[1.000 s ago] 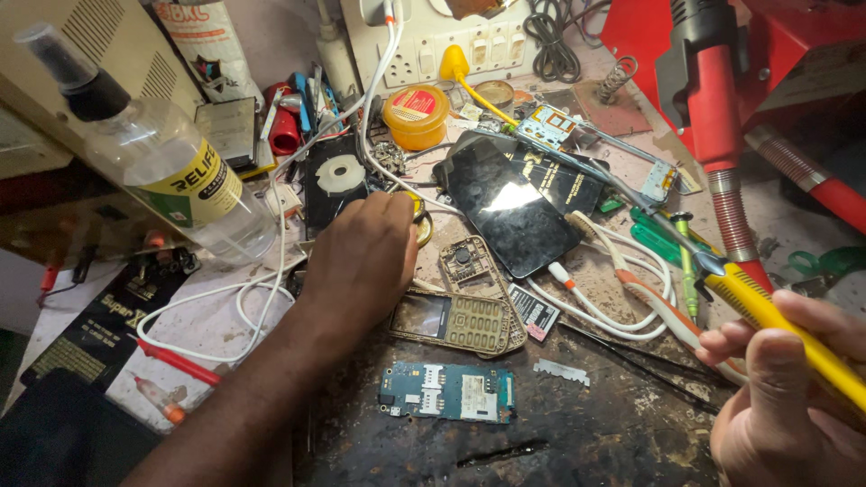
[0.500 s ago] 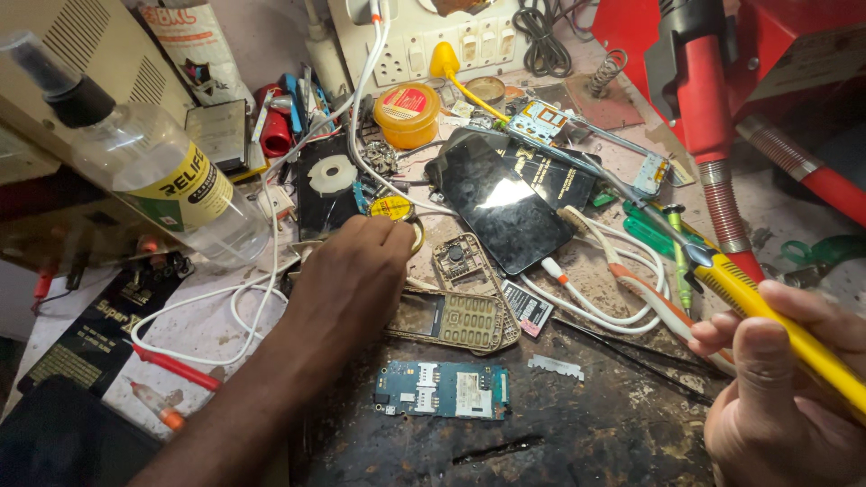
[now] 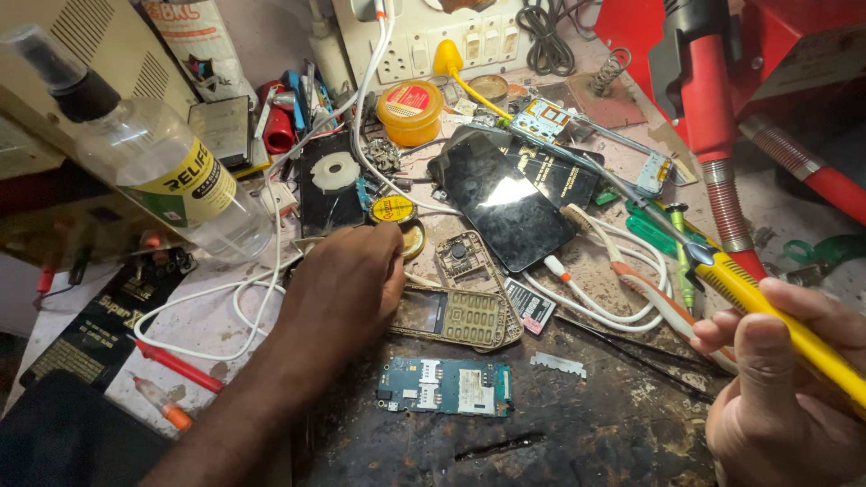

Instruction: The person assembles a mobile phone by attaching a keypad membrane to the front panel, inserting the motherboard into the casing, and connecting internal components. They use a screwdriver to secure parts and handle the phone casing and circuit board throughout the process.

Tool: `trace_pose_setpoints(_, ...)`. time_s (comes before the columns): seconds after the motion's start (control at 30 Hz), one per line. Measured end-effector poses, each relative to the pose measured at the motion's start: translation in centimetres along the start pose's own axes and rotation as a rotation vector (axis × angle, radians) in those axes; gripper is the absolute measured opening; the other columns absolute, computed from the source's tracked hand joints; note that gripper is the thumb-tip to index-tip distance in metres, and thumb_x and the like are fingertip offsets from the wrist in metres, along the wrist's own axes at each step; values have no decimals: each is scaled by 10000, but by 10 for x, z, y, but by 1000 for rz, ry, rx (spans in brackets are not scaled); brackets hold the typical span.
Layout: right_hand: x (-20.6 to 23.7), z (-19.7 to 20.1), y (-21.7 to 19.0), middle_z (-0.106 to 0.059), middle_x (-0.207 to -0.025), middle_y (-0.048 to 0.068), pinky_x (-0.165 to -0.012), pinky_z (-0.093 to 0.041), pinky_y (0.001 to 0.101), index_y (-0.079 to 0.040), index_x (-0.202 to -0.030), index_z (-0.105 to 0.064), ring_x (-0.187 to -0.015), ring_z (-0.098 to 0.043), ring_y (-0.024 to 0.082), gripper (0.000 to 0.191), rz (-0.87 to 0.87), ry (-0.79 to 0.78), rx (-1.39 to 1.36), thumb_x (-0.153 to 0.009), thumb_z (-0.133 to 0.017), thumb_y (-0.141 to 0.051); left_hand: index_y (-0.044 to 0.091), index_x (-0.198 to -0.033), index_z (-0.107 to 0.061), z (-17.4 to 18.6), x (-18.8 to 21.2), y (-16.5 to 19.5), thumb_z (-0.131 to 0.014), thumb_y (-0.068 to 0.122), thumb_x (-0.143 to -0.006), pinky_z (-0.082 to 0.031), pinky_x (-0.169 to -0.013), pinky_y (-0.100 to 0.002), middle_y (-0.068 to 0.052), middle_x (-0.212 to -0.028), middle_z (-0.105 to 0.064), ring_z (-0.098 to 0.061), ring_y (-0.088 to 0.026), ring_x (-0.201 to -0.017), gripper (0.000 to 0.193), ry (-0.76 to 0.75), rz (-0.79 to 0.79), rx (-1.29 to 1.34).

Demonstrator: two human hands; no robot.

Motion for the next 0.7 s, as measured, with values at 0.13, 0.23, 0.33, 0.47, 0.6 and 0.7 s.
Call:
trace_pose_setpoints(0.13, -1, -2, -2, -624, -1033, 141, -852, -628, 313, 67, -1262, -540, -866, -684, 185, 251, -5, -8, -12, -1210, -657, -148, 41, -845, -606, -2, 0, -7, -682, 98, -846, -494, -711, -514, -161, -770, -649, -639, -369, -777, 94, -16, 38, 43)
trace_pose_setpoints(0.23, -1, -2, -5, -617, -1028, 148, -852, -626, 321, 80, -1256, -546, -860, -686, 200, 261, -2, 6, 14, -1211, -667, -147, 38, -839, -606, -2, 0, -9, -683, 96, -845, -496, -713, -507, -159, -771, -650, -642, -366, -779, 97, -14, 49, 58)
trace_pose_setpoints(0.33, -1, -2, -5, -646, -1023, 171, -863, -626, 332, 88, -1256, -545, -859, -690, 209, 274, -26, 7, 35, -1207, -674, -149, 42, -847, -616, -3, -1, -9, -692, 100, -843, -498, -703, -504, -157, -781, -657, -644, -367, -777, 96, -4, 51, 54)
trace_pose_setpoints(0.47, -2, -3, -6, -659, -1023, 168, -854, -625, 329, 80, -1254, -546, -844, -692, 200, 295, -17, 6, 38, -1194, -677, -178, 44, -831, -619, -3, -2, -7, -699, 103, -840, -500, -712, -501, -154, -769, -656, -648, -360, -773, 100, 4, 38, 51)
trace_pose_setpoints(0.6, -2, -3, -4, -664, -966, 170, -861, -621, 322, 76, -1260, -545, -836, -694, 198, 296, -38, 2, 28, -1190, -678, -179, 42, -832, -622, -1, -2, -6, -699, 94, -836, -504, -708, -497, -153, -768, -658, -651, -358, -768, 93, 23, 31, 60)
trace_pose_setpoints(0.7, -3, -4, -5, -646, -995, 163, -859, -615, 318, 74, -1265, -544, -850, -684, 195, 277, -32, -14, 14, -1207, -673, -164, 43, -834, -629, -1, -2, -8, -698, 92, -837, -509, -705, -493, -147, -766, -667, -662, -351, -763, 84, 21, 47, 71)
Point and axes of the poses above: each hand's wrist, its own x-axis away from the middle knuckle, its own z-axis out of the back of the hand, y = z × x, the point moved 10 cm from there along -x, towards the middle knuckle
